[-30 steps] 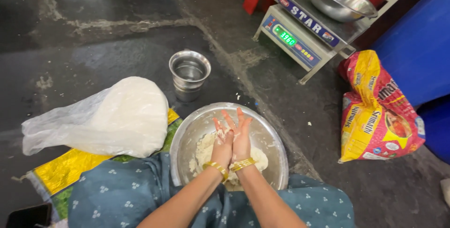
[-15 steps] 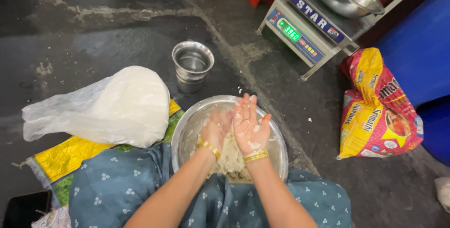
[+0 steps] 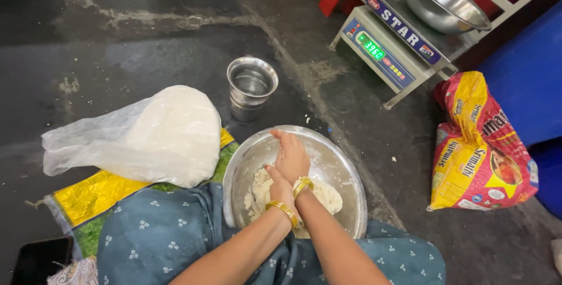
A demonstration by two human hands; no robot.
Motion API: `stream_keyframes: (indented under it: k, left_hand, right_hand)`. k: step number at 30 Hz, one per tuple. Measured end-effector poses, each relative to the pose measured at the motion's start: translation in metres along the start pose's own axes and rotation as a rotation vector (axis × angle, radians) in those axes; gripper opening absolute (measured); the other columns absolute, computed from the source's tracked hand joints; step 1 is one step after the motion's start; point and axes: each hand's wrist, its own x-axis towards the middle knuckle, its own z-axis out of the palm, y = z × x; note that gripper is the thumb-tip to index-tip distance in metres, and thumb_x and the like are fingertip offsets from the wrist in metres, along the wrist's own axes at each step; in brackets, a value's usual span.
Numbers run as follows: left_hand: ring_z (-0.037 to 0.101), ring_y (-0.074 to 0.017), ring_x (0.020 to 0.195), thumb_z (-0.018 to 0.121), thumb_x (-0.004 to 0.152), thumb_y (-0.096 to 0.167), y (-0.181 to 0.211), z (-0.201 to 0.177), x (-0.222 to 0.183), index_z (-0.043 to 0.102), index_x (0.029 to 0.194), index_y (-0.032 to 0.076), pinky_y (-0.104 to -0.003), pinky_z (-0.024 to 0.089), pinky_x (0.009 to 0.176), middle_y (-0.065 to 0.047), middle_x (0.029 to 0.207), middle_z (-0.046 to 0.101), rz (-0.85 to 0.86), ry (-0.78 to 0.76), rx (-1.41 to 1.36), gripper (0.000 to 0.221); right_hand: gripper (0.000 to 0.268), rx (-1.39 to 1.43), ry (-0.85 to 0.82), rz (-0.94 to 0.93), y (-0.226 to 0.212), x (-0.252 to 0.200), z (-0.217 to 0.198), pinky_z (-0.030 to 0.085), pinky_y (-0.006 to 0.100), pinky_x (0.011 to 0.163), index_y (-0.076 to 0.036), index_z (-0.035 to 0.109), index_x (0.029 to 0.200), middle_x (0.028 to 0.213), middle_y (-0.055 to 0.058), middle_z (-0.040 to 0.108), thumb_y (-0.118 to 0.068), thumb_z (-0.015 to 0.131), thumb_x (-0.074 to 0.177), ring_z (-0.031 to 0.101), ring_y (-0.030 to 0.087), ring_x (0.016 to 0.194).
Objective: Manually kneading dough in a large metal bowl on the floor.
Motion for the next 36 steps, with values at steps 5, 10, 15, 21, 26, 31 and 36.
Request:
stream_keyframes:
  k: [5, 10, 15, 21, 26, 31, 36]
  left_hand:
    - [0.069, -0.0322, 0.119, 0.019, 0.092, 0.086, 0.011, -0.005, 0.051, 0.063, 0.135, -0.007, -0.041, 0.053, 0.1, -0.023, 0.132, 0.07, 0.253, -0.016, 0.12, 0.111]
    - [0.064, -0.0273, 0.118, 0.023, 0.087, 0.086, 0.035, -0.003, 0.073, 0.056, 0.14, 0.003, -0.037, 0.05, 0.101, -0.016, 0.132, 0.064, 0.324, -0.134, 0.089, 0.104]
    - [0.051, -0.0177, 0.085, 0.051, 0.097, 0.071, 0.028, 0.006, 0.039, 0.061, 0.128, 0.004, -0.037, 0.048, 0.078, -0.001, 0.091, 0.054, 0.306, -0.348, 0.074, 0.074]
    - [0.066, -0.0136, 0.096, 0.074, 0.084, 0.02, -0.011, -0.016, 0.054, 0.057, 0.127, 0.019, -0.036, 0.06, 0.08, 0.002, 0.099, 0.056, 0.351, -0.515, 0.318, 0.046]
    - [0.07, -0.0306, 0.08, 0.055, 0.102, 0.04, 0.009, -0.022, 0.061, 0.071, 0.103, 0.004, -0.041, 0.053, 0.071, -0.015, 0.083, 0.07, 0.809, -0.223, 0.896, 0.04]
    - [0.07, -0.0415, 0.094, 0.043, 0.104, 0.053, 0.042, -0.039, 0.077, 0.083, 0.103, 0.009, -0.048, 0.052, 0.087, -0.023, 0.09, 0.073, 1.123, -0.111, 1.417, 0.06]
    - [0.048, -0.044, 0.134, 0.047, 0.087, 0.073, 0.042, -0.053, 0.094, 0.037, 0.152, -0.005, -0.045, 0.036, 0.115, -0.033, 0.142, 0.049, 0.847, -0.287, 2.042, 0.102]
  right_hand:
    - [0.045, -0.204, -0.245, -0.098, 0.004, -0.008, 0.001, 0.039, 0.049, 0.101, -0.026, 0.063, 0.133, 0.145, 0.009, 0.057, -0.028, 0.063, 0.088, 0.054, 0.033, 0.126]
    - [0.049, 0.07, -0.328, -0.265, 0.049, -0.026, -0.013, 0.041, 0.044, 0.116, -0.017, 0.053, 0.147, 0.149, 0.02, 0.056, -0.023, 0.055, 0.099, 0.053, 0.038, 0.137]
    - [0.089, 0.154, -0.325, -0.037, 0.048, -0.021, -0.061, 0.034, 0.047, 0.116, -0.013, 0.023, 0.161, 0.154, 0.025, 0.042, -0.03, 0.07, 0.087, 0.039, 0.044, 0.143]
    - [0.103, 0.077, -0.167, -0.016, 0.037, -0.032, -0.073, 0.025, 0.05, 0.119, -0.013, 0.017, 0.161, 0.159, 0.032, 0.028, -0.032, 0.08, 0.082, 0.026, 0.049, 0.147]
    - [0.087, 0.121, -0.29, -0.272, 0.058, -0.034, -0.076, 0.03, 0.048, 0.124, -0.017, 0.031, 0.165, 0.163, 0.026, 0.038, -0.022, 0.069, 0.087, 0.033, 0.044, 0.153]
    - [0.074, 0.113, -0.427, -0.139, 0.157, -0.029, -0.076, 0.043, 0.042, 0.113, -0.02, 0.052, 0.15, 0.148, 0.017, 0.057, -0.037, 0.078, 0.083, 0.053, 0.033, 0.137]
    - [0.065, 0.432, -0.63, 0.422, 0.225, -0.064, -0.032, 0.047, 0.036, 0.107, -0.015, 0.062, 0.143, 0.146, 0.013, 0.064, -0.058, 0.061, 0.094, 0.06, 0.024, 0.134]
